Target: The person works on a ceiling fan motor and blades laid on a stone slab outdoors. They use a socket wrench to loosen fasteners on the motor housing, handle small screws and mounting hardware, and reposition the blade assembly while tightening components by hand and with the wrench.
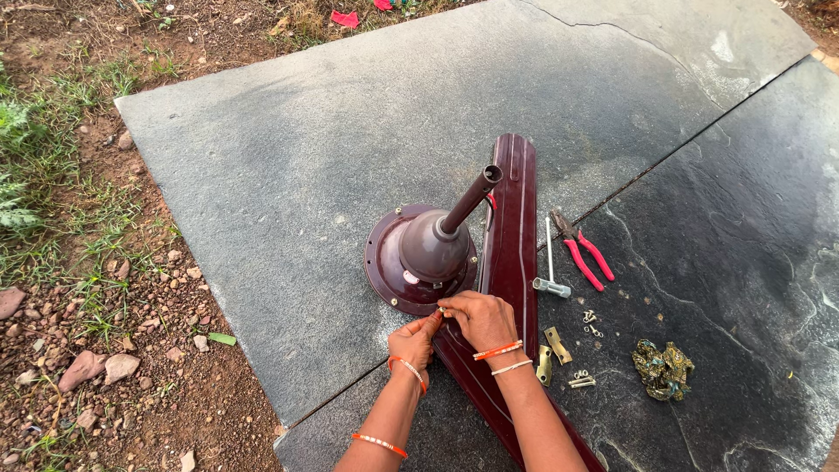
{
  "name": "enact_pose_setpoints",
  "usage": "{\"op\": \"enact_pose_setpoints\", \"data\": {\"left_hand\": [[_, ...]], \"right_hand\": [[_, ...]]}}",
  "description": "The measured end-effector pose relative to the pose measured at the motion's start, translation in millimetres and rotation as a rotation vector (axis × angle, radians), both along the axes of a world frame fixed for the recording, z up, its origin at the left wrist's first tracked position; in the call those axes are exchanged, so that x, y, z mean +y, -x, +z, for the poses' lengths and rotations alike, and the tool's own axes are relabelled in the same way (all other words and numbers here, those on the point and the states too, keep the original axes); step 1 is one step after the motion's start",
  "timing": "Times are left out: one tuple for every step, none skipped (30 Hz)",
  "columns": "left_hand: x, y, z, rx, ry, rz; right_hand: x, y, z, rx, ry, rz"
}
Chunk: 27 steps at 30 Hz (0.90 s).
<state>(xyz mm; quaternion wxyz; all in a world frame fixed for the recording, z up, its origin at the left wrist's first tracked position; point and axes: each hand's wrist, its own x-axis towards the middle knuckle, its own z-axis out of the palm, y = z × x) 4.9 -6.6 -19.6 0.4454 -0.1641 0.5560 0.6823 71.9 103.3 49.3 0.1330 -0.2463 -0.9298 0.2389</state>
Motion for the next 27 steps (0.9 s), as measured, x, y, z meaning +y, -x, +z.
{"op": "enact_pose_setpoints", "data": {"left_hand": [[0.0, 0.6, 0.0, 0.001, 0.003, 0.005], [0.2, 0.7, 0.1, 0.003, 0.006, 0.010], [0.0, 0.3, 0.3, 0.003, 0.009, 0.017], [-0.2, -0.3, 0.6, 0.003, 0.012, 0.016], [-0.4, 0.0, 1.0, 0.003, 0.014, 0.014], [-0.8, 0.0, 1.5, 0.003, 0.017, 0.012], [-1.1, -0.3, 1.9, 0.000, 0.017, 0.011], [-1.3, -0.4, 2.4, -0.002, 0.016, 0.010], [-1.3, 0.4, 3.0, -0.004, 0.014, 0.008], [-0.9, 0.6, 3.5, -0.010, 0.013, 0.009], [-0.7, 0.6, 3.8, -0.016, 0.013, 0.012], [-0.8, 0.3, 3.8, -0.022, 0.013, 0.015], [-0.9, 1.0, 3.5, -0.017, 0.006, 0.015], [-1.1, 1.1, 2.9, -0.012, -0.001, 0.013], [-1.4, 0.6, 2.1, -0.007, -0.007, 0.013], [-1.6, 0.2, 0.9, -0.011, -0.003, 0.010], [-2.0, 0.6, -0.3, -0.014, 0.000, 0.006], [-2.0, 0.4, -1.6, -0.017, 0.002, 0.002], [-1.7, 0.1, -2.8, -0.012, 0.007, -0.001], [-1.5, -0.4, -3.8, -0.007, 0.012, -0.002], [-1.6, 0.0, -3.7, -0.003, 0.017, -0.003], [-1.9, -0.4, -3.6, 0.063, 0.029, -0.006], [-2.2, -1.1, -3.7, 0.128, 0.041, -0.009], [-2.6, -1.3, -3.6, 0.195, 0.053, -0.012], [-4.6, -1.0, -2.9, 0.294, 0.161, -0.031], [-7.8, -1.1, -1.3, 0.394, 0.268, -0.051], [-10.6, -1.0, 0.5, 0.495, 0.375, -0.071]], "right_hand": [[-0.7, 1.3, 0.0, 0.000, -0.003, -0.008], [-1.1, 2.5, 0.2, -0.014, 0.000, -0.023], [-1.4, 3.1, 0.6, -0.028, 0.003, -0.037], [-1.5, 3.4, 1.2, -0.043, 0.006, -0.052], [-1.3, 4.2, 1.9, -0.065, 0.004, -0.057], [-1.0, 4.4, 2.6, -0.088, 0.002, -0.062], [-1.0, 4.1, 3.0, -0.111, 0.000, -0.066], [-1.4, 3.2, 3.1, -0.055, 0.005, -0.045], [-2.0, 3.0, 2.9, 0.003, 0.010, -0.025], [-2.2, 2.5, 2.6, 0.060, 0.014, -0.003], [-2.5, 2.5, 1.8, 0.053, 0.026, -0.013], [-3.0, 2.6, 0.7, 0.047, 0.039, -0.023], [-3.1, 3.1, -0.2, 0.041, 0.051, -0.036], [-2.5, 3.1, -0.8, 0.029, 0.037, -0.043], [-1.5, 3.2, -1.2, 0.016, 0.023, -0.050], [-0.5, 3.3, -1.5, 0.004, 0.009, -0.057], [0.3, 4.0, -1.3, -0.021, 0.015, -0.064], [1.2, 4.3, -0.6, -0.046, 0.021, -0.070], [2.1, 4.2, -0.2, -0.070, 0.026, -0.076], [2.5, 3.5, -0.1, -0.068, 0.026, -0.073], [2.5, 3.5, 0.5, -0.065, 0.026, -0.070], [2.5, 3.3, 1.1, -0.063, 0.026, -0.067], [2.5, 3.2, 1.5, -0.065, 0.027, -0.070], [1.9, 2.9, 1.5, -0.067, 0.028, -0.074], [0.9, 3.1, 1.6, -0.069, 0.030, -0.079], [0.9, 3.4, 1.7, -0.067, 0.026, -0.082], [0.9, 4.1, 1.7, -0.064, 0.023, -0.085]]}}
